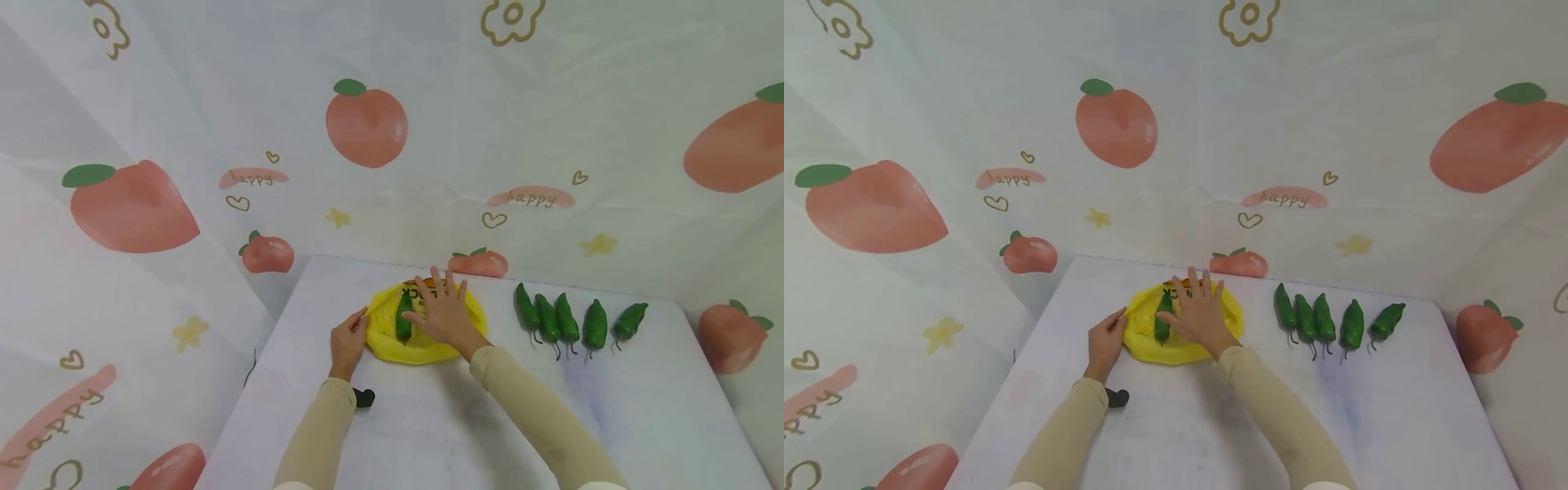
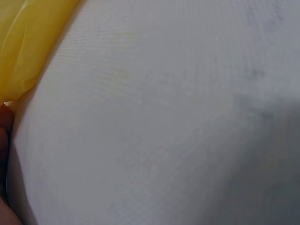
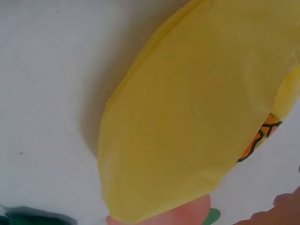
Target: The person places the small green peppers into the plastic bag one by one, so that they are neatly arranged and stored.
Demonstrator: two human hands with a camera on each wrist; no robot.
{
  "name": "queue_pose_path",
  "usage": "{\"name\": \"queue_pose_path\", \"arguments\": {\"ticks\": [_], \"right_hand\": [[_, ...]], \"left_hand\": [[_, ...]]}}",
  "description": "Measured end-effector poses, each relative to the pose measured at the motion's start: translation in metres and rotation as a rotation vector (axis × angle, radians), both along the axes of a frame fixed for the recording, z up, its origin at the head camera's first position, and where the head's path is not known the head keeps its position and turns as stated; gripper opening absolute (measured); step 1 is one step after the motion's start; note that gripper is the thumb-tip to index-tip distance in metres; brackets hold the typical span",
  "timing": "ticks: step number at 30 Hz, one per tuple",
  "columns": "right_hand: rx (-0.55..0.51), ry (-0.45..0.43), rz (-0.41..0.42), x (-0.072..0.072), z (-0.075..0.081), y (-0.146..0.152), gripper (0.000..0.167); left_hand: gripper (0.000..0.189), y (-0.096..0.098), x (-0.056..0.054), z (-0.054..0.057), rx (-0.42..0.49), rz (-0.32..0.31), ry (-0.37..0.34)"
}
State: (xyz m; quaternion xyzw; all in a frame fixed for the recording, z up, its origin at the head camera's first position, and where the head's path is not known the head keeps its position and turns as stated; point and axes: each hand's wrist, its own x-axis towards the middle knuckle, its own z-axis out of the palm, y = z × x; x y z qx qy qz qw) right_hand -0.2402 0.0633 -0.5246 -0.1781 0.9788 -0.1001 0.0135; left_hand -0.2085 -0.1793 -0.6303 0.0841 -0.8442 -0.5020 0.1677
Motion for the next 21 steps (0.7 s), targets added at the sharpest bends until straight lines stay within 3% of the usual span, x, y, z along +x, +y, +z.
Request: {"name": "queue_pose_path", "arguments": {"ticks": [8,16,21], "right_hand": [[0.006,0.032,-0.035,0.001,-0.003,0.018,0.091],[0.075,0.072,-0.026,0.0,-0.005,0.038,0.091],[0.054,0.083,-0.037,-0.003,-0.009,0.048,0.09]], "left_hand": [[0.029,0.0,0.001,-0.002,-0.039,0.006,-0.005],[0.03,0.0,0.0,-0.004,-0.02,0.008,-0.001],[0.031,0.0,0.0,-0.004,-0.023,0.003,0.007]]}}
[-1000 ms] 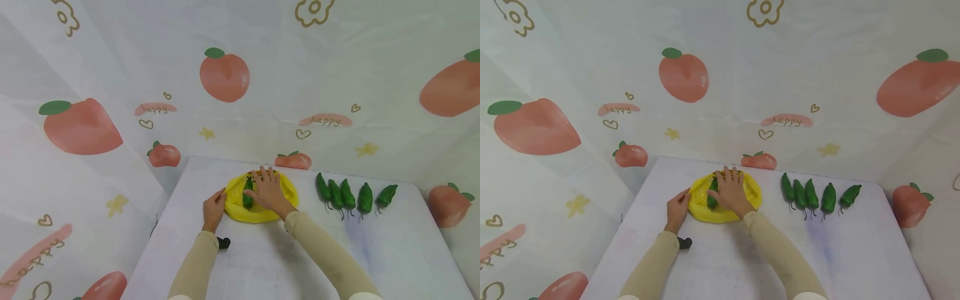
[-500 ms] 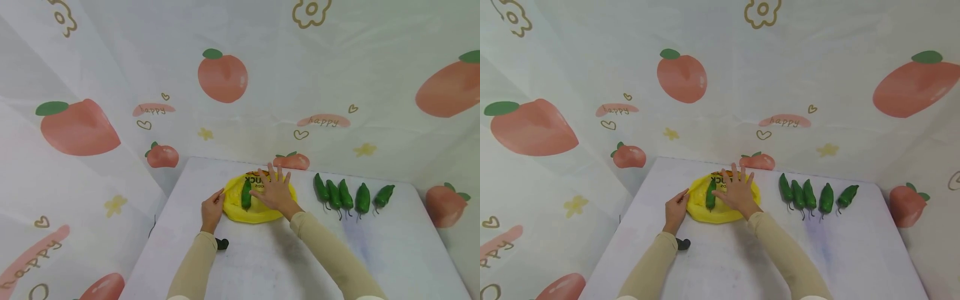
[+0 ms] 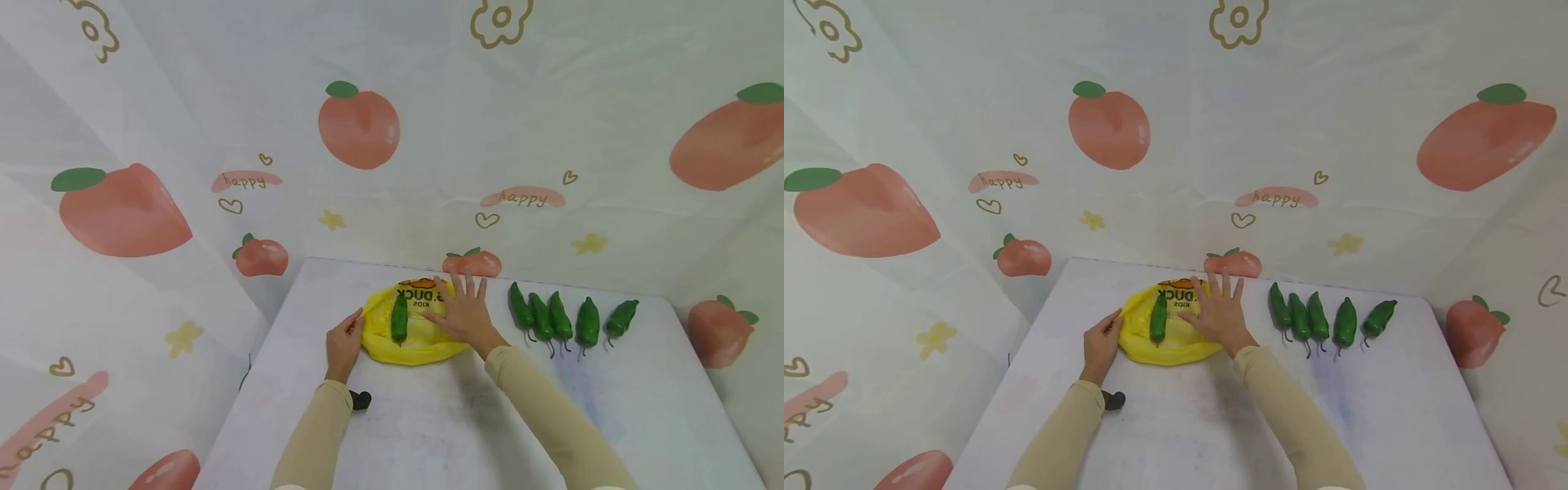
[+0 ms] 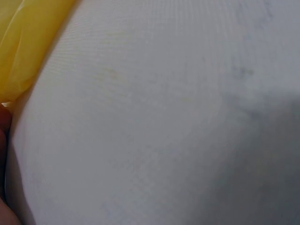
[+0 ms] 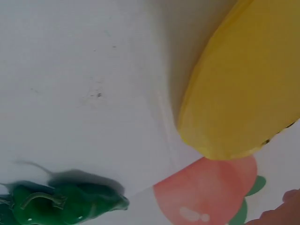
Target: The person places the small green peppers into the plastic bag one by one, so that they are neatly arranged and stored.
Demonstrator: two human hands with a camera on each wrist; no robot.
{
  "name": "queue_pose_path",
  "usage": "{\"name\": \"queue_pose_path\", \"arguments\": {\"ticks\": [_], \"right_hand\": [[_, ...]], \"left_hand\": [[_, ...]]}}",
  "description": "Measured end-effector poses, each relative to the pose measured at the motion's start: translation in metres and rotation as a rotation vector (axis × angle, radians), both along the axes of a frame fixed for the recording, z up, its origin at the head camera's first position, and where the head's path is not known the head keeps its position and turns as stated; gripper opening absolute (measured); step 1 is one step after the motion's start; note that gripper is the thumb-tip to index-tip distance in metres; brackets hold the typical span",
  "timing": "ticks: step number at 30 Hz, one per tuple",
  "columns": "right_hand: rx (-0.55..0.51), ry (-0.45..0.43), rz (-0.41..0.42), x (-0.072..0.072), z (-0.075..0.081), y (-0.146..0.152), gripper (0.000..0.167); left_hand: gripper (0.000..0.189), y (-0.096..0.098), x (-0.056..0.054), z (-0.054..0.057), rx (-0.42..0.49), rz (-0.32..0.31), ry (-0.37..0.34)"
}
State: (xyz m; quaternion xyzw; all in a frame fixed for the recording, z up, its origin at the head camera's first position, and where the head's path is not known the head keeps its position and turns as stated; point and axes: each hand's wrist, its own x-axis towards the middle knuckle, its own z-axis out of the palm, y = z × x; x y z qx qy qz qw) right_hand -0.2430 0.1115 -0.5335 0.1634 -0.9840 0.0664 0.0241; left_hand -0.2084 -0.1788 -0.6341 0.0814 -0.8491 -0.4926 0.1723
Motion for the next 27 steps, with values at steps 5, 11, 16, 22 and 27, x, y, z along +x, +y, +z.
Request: {"name": "queue_pose_path", "arguments": {"ticks": [5,11,16,22,27], "right_hand": [[-0.019,-0.027,-0.032,-0.001,-0.002,0.011,0.091],[-0.015,-0.025,-0.05,-0.003,-0.006,0.025,0.09],[-0.042,-0.053,-0.066,-0.005,-0.008,0.036,0.088],[-0.037,-0.07,-0.1,-0.005,-0.013,0.051,0.087],[-0.037,-0.059,-0.11,-0.005,-0.014,0.065,0.088]], "left_hand": [[0.031,0.001,0.001,0.001,0.009,-0.004,-0.008],[0.03,0.001,0.001,0.002,-0.014,-0.004,-0.01],[0.03,0.001,0.0,0.004,-0.023,-0.002,-0.015],[0.031,0.002,0.002,0.007,-0.017,-0.005,-0.037],[0.031,0.002,0.001,0.006,-0.015,-0.01,-0.026]]}}
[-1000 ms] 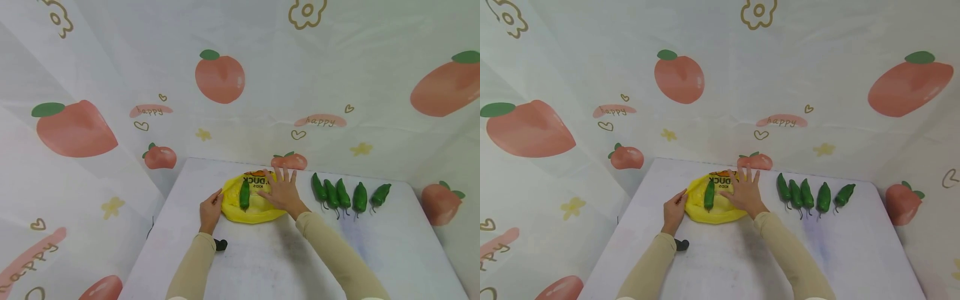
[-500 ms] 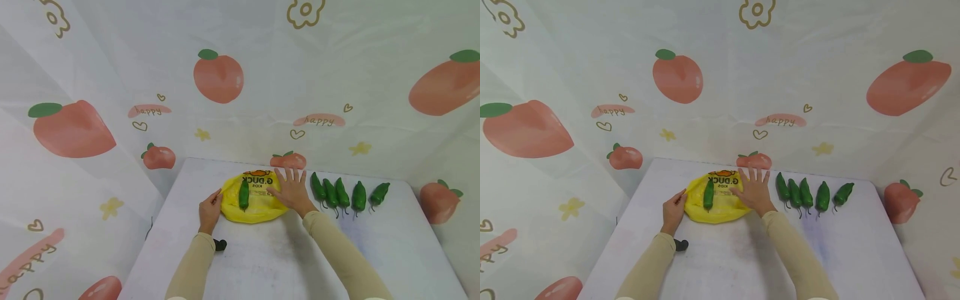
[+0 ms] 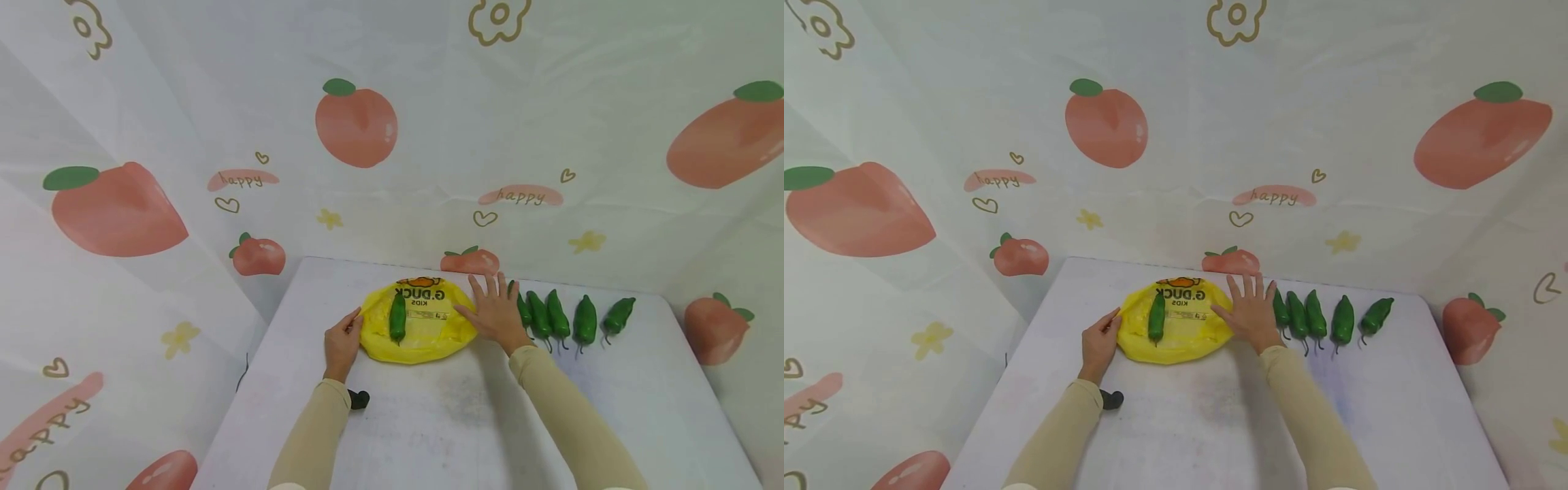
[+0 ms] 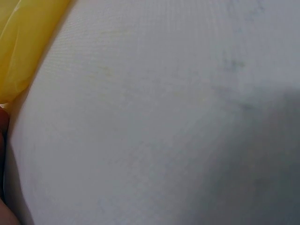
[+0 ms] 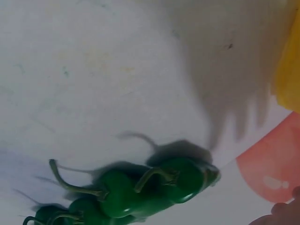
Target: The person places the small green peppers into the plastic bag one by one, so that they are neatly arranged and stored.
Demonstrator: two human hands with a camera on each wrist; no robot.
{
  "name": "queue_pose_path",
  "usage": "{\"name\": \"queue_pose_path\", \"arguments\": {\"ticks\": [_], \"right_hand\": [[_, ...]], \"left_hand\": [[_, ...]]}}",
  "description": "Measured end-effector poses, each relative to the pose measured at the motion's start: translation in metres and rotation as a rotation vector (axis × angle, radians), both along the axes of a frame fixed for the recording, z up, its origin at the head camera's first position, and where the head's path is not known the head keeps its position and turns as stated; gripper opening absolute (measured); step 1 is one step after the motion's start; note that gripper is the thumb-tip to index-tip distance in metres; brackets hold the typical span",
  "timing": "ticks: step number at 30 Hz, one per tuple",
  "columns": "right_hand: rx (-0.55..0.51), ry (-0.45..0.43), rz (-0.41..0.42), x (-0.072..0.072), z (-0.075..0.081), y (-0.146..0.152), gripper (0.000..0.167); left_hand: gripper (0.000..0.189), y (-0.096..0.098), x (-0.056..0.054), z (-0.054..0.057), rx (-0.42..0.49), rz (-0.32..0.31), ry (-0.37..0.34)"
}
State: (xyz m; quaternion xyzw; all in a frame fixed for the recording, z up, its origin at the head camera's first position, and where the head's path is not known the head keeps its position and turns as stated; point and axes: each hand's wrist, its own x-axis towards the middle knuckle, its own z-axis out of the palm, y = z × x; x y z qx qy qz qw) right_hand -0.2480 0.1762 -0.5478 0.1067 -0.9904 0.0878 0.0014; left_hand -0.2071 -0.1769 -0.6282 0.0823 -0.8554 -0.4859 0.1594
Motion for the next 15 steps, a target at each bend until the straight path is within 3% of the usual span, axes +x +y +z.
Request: {"name": "queue_pose_path", "arguments": {"ticks": [15], "right_hand": [[0.005,0.004,-0.071,0.006,-0.009,0.036,0.087]], "left_hand": [[0.031,0.0,0.0,-0.002,-0.02,-0.002,0.037]]}}
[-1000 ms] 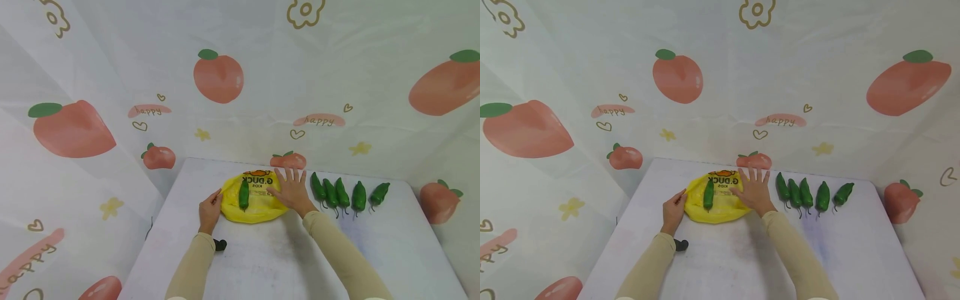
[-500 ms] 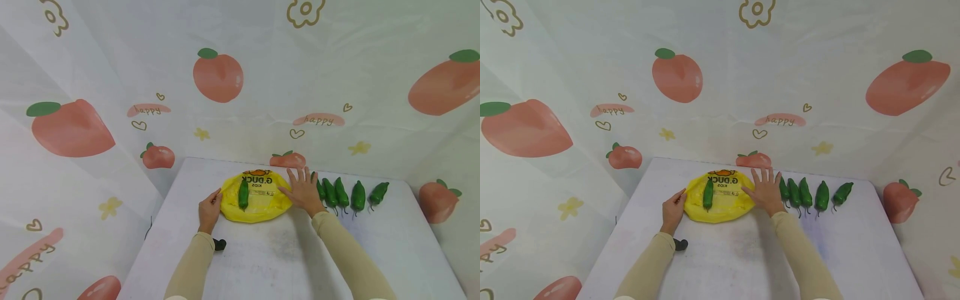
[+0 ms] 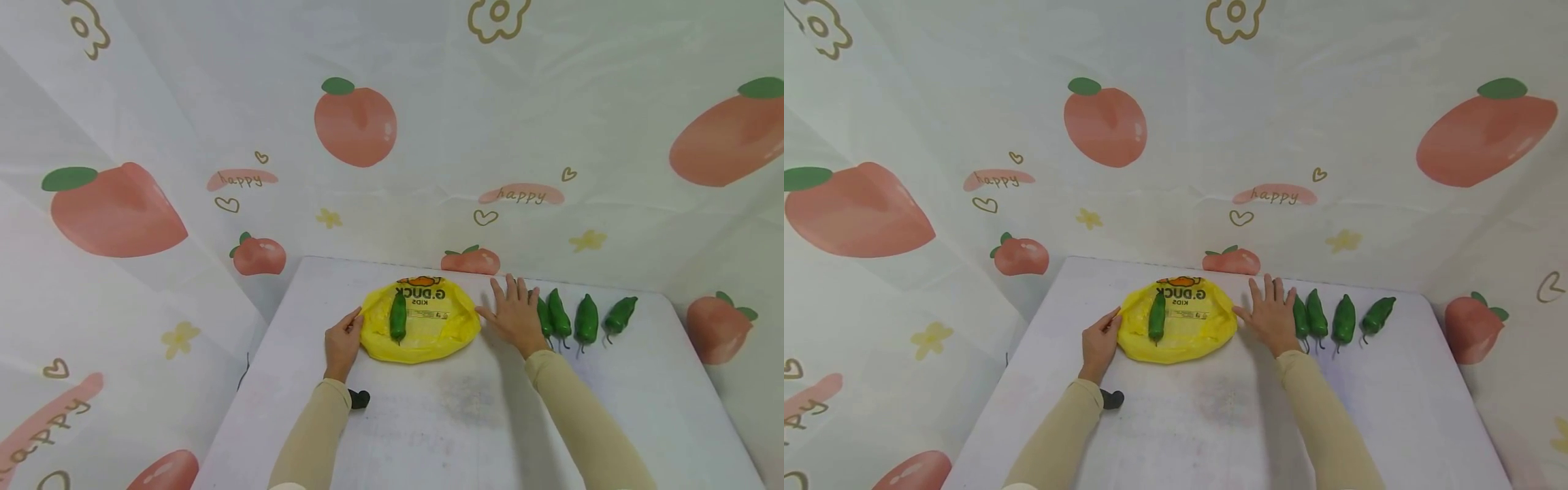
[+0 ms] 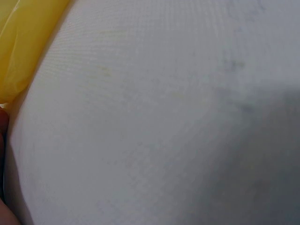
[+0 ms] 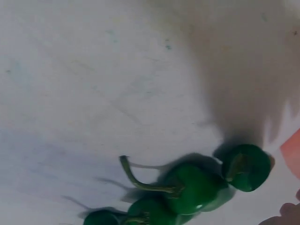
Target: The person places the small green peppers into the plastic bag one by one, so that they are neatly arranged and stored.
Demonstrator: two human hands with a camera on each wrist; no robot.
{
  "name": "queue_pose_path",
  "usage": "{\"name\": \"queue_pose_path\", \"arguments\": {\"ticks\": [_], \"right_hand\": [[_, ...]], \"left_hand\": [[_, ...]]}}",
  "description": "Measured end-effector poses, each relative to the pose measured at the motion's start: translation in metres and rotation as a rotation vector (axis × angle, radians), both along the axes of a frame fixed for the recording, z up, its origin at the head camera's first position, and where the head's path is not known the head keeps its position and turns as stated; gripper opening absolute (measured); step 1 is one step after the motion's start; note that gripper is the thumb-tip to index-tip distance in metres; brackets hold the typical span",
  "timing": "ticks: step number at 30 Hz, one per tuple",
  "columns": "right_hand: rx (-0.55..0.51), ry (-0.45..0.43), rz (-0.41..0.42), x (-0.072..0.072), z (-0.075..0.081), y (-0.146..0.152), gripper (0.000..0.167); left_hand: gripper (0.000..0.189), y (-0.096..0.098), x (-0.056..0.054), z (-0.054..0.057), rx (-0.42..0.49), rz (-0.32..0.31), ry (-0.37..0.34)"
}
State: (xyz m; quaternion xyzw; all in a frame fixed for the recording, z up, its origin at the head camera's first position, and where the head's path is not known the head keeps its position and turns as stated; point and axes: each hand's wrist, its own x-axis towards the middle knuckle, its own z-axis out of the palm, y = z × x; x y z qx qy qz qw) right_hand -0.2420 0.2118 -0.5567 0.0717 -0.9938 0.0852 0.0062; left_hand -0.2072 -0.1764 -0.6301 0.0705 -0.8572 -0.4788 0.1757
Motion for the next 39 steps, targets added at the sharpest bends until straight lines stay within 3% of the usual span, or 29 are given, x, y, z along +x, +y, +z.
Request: {"name": "queue_pose_path", "arguments": {"ticks": [8,22,29,35,39], "right_hand": [[0.017,0.096,0.017,0.005,-0.009,0.018,0.084],[0.036,0.067,0.038,0.001,-0.016,0.027,0.079],[-0.072,0.116,0.036,0.001,-0.02,0.03,0.068],[-0.195,0.151,0.002,0.0,-0.023,0.032,0.063],[-0.274,0.104,-0.042,-0.002,-0.023,0.031,0.06]], "left_hand": [[0.031,0.0,-0.001,-0.002,-0.011,0.001,0.01],[0.03,-0.001,-0.002,-0.005,-0.019,0.001,0.039],[0.03,0.0,-0.002,-0.006,-0.007,-0.002,0.039],[0.029,0.001,0.0,-0.001,0.005,0.01,-0.007],[0.029,0.002,0.001,0.003,0.003,0.012,-0.038]]}}
